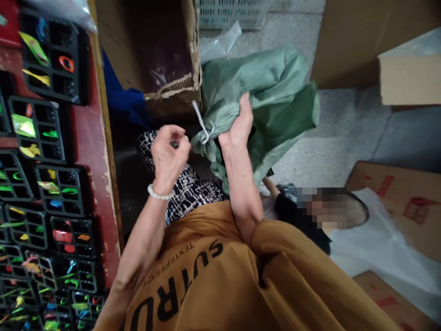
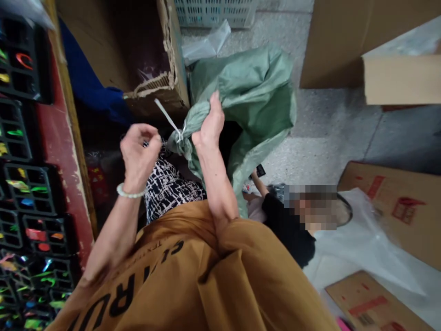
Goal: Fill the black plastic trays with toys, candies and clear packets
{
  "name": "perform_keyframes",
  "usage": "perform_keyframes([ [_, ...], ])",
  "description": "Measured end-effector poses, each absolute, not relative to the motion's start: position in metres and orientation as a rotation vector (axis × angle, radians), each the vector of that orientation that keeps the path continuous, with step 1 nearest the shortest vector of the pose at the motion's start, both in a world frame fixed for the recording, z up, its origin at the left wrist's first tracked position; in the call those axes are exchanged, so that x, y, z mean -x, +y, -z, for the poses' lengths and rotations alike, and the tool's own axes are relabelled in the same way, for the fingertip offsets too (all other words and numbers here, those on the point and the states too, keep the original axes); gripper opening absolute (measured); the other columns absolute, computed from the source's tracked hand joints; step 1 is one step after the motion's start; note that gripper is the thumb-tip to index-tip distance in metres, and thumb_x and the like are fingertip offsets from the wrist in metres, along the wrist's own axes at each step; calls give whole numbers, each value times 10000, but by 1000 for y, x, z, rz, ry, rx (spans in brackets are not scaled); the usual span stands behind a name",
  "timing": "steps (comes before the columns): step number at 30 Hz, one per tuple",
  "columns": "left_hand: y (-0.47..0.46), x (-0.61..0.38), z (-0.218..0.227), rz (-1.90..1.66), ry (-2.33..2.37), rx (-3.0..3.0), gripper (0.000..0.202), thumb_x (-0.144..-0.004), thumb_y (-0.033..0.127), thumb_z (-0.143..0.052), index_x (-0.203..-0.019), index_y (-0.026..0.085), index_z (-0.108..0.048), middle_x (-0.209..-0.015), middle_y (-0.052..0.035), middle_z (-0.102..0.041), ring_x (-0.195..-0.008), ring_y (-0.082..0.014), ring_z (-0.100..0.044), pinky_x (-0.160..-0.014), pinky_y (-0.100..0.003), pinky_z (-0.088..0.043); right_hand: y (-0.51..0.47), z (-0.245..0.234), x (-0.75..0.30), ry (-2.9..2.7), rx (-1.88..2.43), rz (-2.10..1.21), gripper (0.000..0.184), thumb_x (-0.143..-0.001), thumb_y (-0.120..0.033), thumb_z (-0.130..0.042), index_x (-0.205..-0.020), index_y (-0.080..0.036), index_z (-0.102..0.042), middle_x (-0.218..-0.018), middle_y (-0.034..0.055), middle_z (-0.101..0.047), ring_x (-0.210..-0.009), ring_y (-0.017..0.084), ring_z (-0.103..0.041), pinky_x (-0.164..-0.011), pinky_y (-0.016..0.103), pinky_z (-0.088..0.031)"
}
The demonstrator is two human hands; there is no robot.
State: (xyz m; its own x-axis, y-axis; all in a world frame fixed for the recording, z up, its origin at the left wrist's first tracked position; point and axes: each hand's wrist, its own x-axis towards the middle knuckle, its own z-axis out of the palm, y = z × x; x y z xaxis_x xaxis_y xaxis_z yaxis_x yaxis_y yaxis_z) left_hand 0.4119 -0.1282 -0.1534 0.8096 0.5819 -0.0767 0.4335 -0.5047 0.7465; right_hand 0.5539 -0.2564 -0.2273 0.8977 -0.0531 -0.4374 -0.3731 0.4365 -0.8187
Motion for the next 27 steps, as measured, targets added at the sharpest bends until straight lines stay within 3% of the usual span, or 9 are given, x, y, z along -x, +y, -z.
perform_keyframes([
  [2,-152,-414,146,-242,674,-2088,64,-813,177,-667,-771,214,-634,-709,30,-617,-640,-140,-558,-669,-272,-440,-251,237,-553,371,1149,-212,500,-998,-598,-374,-1072,-175,-629,-1035,69,-663,-1044,228,-702,-858,436,-612],
  [6,-177,-421,156,-191,655,-2095,119,-842,276,-721,-758,216,-662,-698,24,-643,-602,-147,-553,-653,-276,-418,-247,246,-547,320,1231,-247,566,-920,-744,-461,-980,-208,-634,-982,69,-665,-1006,248,-696,-749,402,-615],
  [10,-169,-429,177,-140,657,-2157,151,-870,330,-726,-771,217,-717,-700,9,-683,-610,-166,-565,-688,-284,-416,-246,242,-535,425,1134,-207,480,-897,-681,-558,-1003,-218,-629,-1005,67,-675,-1027,245,-685,-763,397,-617],
  [16,-161,-426,189,-158,649,-1958,170,-904,349,-697,-870,208,-785,-760,1,-746,-614,-152,-594,-652,-266,-425,-245,244,-530,355,1096,-227,473,-1009,-558,-374,-993,-160,-630,-1028,56,-642,-1058,227,-698,-805,411,-608],
  [22,-151,-428,183,-58,571,-2098,155,-877,280,-669,-845,176,-780,-660,14,-681,-585,-144,-576,-619,-283,-401,-239,211,-518,592,817,-373,195,-952,-399,-583,-900,-211,-590,-813,-37,-616,-847,136,-668,-830,313,-586],
  [25,-142,-429,179,-26,450,-2205,116,-850,252,-685,-821,172,-764,-679,9,-668,-598,-143,-567,-602,-290,-384,-236,208,-510,592,771,-487,178,-918,-371,-639,-854,-225,-560,-720,-56,-582,-764,132,-626,-811,317,-586],
  [27,-138,-429,177,-40,355,-2269,71,-825,215,-696,-805,172,-749,-690,8,-650,-608,-142,-552,-602,-294,-372,-236,214,-506,502,780,-523,236,-909,-430,-654,-857,-230,-541,-695,-57,-576,-750,138,-608,-789,332,-584],
])
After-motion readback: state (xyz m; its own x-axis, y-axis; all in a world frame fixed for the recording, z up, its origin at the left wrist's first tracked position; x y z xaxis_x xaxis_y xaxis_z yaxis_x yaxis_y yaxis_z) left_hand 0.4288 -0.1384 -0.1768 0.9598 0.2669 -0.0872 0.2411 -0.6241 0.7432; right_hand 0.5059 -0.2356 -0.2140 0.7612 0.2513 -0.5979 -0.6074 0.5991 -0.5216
